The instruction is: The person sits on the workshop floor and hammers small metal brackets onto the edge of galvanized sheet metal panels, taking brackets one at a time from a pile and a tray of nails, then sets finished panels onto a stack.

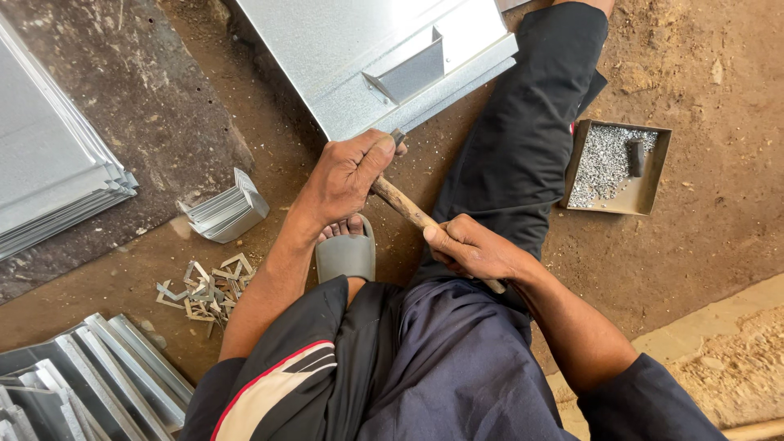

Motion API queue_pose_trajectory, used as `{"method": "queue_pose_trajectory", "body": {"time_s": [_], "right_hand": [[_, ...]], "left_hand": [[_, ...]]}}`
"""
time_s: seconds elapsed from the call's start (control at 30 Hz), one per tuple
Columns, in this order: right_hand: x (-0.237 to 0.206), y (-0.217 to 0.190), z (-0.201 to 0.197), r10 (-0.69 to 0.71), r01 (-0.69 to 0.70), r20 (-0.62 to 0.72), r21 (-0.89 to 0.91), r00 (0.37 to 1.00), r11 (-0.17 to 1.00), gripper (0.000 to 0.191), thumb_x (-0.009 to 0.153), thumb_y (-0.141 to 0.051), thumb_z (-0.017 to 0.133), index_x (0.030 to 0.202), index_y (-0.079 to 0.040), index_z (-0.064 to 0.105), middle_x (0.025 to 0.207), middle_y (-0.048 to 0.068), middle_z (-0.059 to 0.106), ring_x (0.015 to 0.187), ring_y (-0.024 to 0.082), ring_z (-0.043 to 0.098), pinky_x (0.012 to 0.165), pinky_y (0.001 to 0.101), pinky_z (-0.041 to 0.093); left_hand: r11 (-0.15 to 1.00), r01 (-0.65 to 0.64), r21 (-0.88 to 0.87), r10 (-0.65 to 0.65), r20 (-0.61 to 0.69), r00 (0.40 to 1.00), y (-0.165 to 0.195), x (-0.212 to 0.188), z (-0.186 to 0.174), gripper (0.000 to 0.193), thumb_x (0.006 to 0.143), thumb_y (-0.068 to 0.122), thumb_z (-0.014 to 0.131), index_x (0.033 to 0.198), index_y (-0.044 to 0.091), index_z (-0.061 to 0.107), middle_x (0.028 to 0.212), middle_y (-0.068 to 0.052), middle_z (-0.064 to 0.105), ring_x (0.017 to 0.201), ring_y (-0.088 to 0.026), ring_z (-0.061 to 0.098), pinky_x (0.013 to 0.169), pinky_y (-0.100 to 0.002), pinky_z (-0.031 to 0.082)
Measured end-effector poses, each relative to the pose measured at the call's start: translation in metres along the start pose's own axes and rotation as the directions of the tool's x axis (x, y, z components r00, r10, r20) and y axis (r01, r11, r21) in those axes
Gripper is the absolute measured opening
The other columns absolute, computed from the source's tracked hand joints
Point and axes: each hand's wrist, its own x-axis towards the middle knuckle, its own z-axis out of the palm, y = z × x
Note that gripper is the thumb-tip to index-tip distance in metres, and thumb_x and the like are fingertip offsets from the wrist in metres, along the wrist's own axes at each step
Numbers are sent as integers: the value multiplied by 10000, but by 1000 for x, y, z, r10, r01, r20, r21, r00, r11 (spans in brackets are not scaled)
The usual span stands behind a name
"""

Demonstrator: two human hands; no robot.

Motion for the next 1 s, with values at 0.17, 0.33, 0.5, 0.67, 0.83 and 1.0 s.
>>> {"method": "queue_pose_trajectory", "body": {"time_s": [0.17, 0.33, 0.5, 0.67, 0.83, 1.0], "right_hand": [[3, -2, 3, -48, 49, -27, 13, 998, 999, 659, 1049, -543, 419, 599, -61, 430, 537, -22, 399, 468, 80, 358, 409, 285, 332], [0, 0, 3, -2, 0, -34, -35, 999, 999, 563, 998, -489, 542, 643, -55, 490, 546, -35, 397, 490, 69, 346, 416, 303, 306], [3, 4, 5, -100, 94, -114, -63, 988, 994, 423, 937, -381, 704, 721, -40, 578, 585, -66, 423, 551, 44, 364, 448, 307, 322], [47, 7, 14, -159, 105, -198, -258, 967, 960, 442, 977, -293, 752, 773, 44, 551, 654, 21, 391, 633, 96, 355, 528, 318, 337], [89, 17, 19, -480, 506, -162, 225, 862, 833, 330, 939, -38, 731, 1252, -17, 630, 1118, 36, 697, 1022, 85, 631, 871, 273, 537], [90, 35, 20, -475, 492, -153, 105, 866, 864, 377, 895, -34, 756, 1251, -18, 634, 1202, 59, 684, 1108, 129, 641, 939, 310, 544]], "left_hand": [[999, -37, 10, 37, -39, 999, -2, -1, 2, 365, 1078, 335, 535, 1141, 41, 743, 594, 22, 449, 587, -46, 432, 532, -284, 413], [989, -50, -138, 51, 6, 999, 8, -10, -3, 376, 1105, 335, 519, 1313, 60, 668, 726, 30, 541, 636, -30, 517, 573, -256, 495], [939, 110, -325, -28, 246, 969, 37, -24, -37, 502, 1001, 217, 621, 1460, 49, 506, 766, 12, 611, 593, -31, 605, 495, -236, 541], [998, 3, -55, -2, 15, 1000, 66, -36, -34, 510, 840, 140, 784, 1327, 68, 651, 701, -6, 629, 522, -65, 550, 466, -267, 439], [925, -375, -59, 378, 57, 924, 72, -41, -15, 476, 815, 108, 858, 1252, 53, 676, 958, -50, 751, 832, -89, 711, 742, -252, 564], [947, -316, -54, 320, 110, 941, 66, -41, -7, 448, 797, 92, 851, 1215, 58, 693, 953, -68, 778, 825, -89, 751, 747, -243, 575]]}}
